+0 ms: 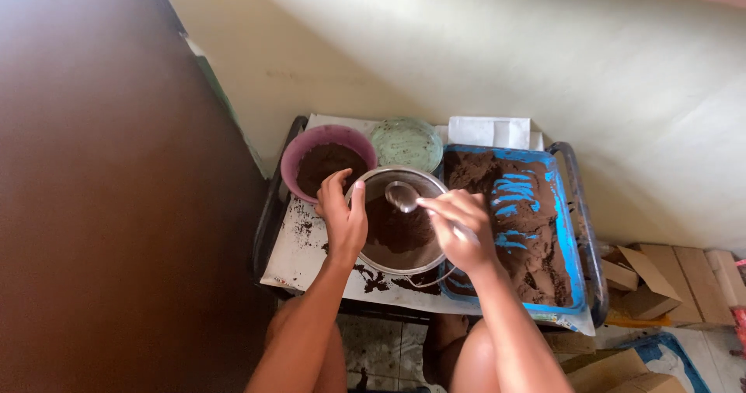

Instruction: The person sits on the floor and sifts a dark brown powder from a pink bowl into a metal sieve placed over a blue tray. They use a spoon to push the powder through the mesh, occasionally tapping the sieve to help the powder fall through.

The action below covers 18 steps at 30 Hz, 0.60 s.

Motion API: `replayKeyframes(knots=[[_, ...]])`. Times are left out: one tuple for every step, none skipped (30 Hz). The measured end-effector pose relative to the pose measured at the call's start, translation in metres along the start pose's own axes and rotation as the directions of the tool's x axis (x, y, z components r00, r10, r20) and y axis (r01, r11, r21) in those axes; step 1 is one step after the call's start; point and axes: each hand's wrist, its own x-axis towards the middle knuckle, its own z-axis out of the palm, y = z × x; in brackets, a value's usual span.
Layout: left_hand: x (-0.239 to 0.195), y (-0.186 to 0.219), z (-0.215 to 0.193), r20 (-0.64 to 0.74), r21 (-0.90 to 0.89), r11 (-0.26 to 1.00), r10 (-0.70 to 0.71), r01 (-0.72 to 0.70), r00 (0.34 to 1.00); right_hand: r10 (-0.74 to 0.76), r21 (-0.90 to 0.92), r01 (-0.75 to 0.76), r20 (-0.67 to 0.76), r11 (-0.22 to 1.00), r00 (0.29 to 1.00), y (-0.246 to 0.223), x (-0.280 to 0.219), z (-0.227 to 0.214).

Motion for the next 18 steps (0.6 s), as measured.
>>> replayKeyframes(knots=[[0.0, -0.003, -0.001, 0.002, -0.005, 1.0, 0.01, -0.01, 1.0, -0.004, -0.006, 0.004, -0.008, 1.0, 1.0, 0.01, -0.006, 0.006], [0.0, -0.007, -0.001, -0.043, 0.017, 0.999, 0.04, -0.04, 0.998, 0.028, -0.06, -0.028, 0.004, 0.998, 1.0, 0.021, -0.012, 0.011], [-0.002, -0.01, -0.001, -0.082, 0.038, 0.997, 0.069, -0.066, 0.994, 0.067, -0.118, -0.065, 0.014, 0.991, 0.998, 0.031, -0.02, 0.016], [-0.003, -0.009, 0.0, -0.075, 0.032, 0.997, 0.076, -0.073, 0.994, 0.069, -0.126, -0.067, 0.006, 0.99, 0.998, 0.03, -0.02, 0.016], [-0.004, -0.008, 0.0, -0.104, 0.05, 0.995, 0.093, -0.088, 0.99, 0.167, -0.129, -0.171, -0.041, 0.977, 0.985, 0.029, -0.019, 0.017], [-0.005, -0.008, 0.0, -0.133, 0.069, 0.992, 0.11, -0.101, 0.985, 0.263, -0.127, -0.272, -0.088, 0.954, 0.961, 0.028, -0.019, 0.017], [-0.009, -0.002, 0.002, -0.133, 0.065, 0.992, 0.115, -0.107, 0.984, 0.258, -0.131, -0.269, -0.093, 0.954, 0.962, 0.016, -0.015, 0.015], [-0.014, 0.003, 0.004, -0.132, 0.014, 0.99, 0.143, -0.142, 0.981, 0.381, -0.073, -0.394, -0.146, 0.916, 0.913, 0.004, -0.01, 0.013], [-0.02, 0.007, 0.004, -0.131, -0.034, 0.984, 0.168, -0.174, 0.977, 0.501, -0.007, -0.511, -0.188, 0.859, 0.845, -0.008, -0.008, 0.012], [-0.023, 0.009, 0.005, -0.131, -0.037, 0.984, 0.171, -0.177, 0.977, 0.499, -0.008, -0.51, -0.191, 0.86, 0.845, -0.01, -0.006, 0.013], [-0.027, 0.01, 0.006, -0.124, 0.005, 0.977, 0.213, -0.214, 0.969, 0.606, 0.098, -0.602, -0.233, 0.793, 0.76, -0.011, -0.005, 0.015], [-0.031, 0.011, 0.007, -0.115, 0.046, 0.967, 0.255, -0.251, 0.96, 0.705, 0.207, -0.675, -0.259, 0.709, 0.661, -0.012, -0.004, 0.017], [-0.032, 0.014, 0.007, -0.115, 0.044, 0.967, 0.256, -0.252, 0.96, 0.704, 0.206, -0.674, -0.26, 0.709, 0.661, -0.014, -0.001, 0.019], [-0.034, 0.017, 0.006, -0.123, 0.058, 0.961, 0.274, -0.269, 0.954, 0.75, 0.327, -0.675, -0.286, 0.661, 0.596, -0.015, 0.002, 0.021], [-0.034, 0.02, 0.007, -0.132, 0.069, 0.955, 0.295, -0.289, 0.946, 0.793, 0.444, -0.658, -0.304, 0.609, 0.529, -0.015, 0.007, 0.023], [-0.038, 0.02, 0.008, -0.135, 0.066, 0.954, 0.299, -0.292, 0.945, 0.789, 0.443, -0.654, -0.308, 0.613, 0.532, -0.019, 0.005, 0.025], [-0.039, 0.019, 0.01, -0.155, 0.107, 0.956, 0.288, -0.274, 0.945, 0.81, 0.517, -0.627, -0.318, 0.584, 0.492, -0.021, 0.005, 0.027], [-0.04, 0.018, 0.012, -0.176, 0.148, 0.956, 0.278, -0.254, 0.944, 0.831, 0.587, -0.593, -0.323, 0.551, 0.452, -0.022, 0.005, 0.029]])
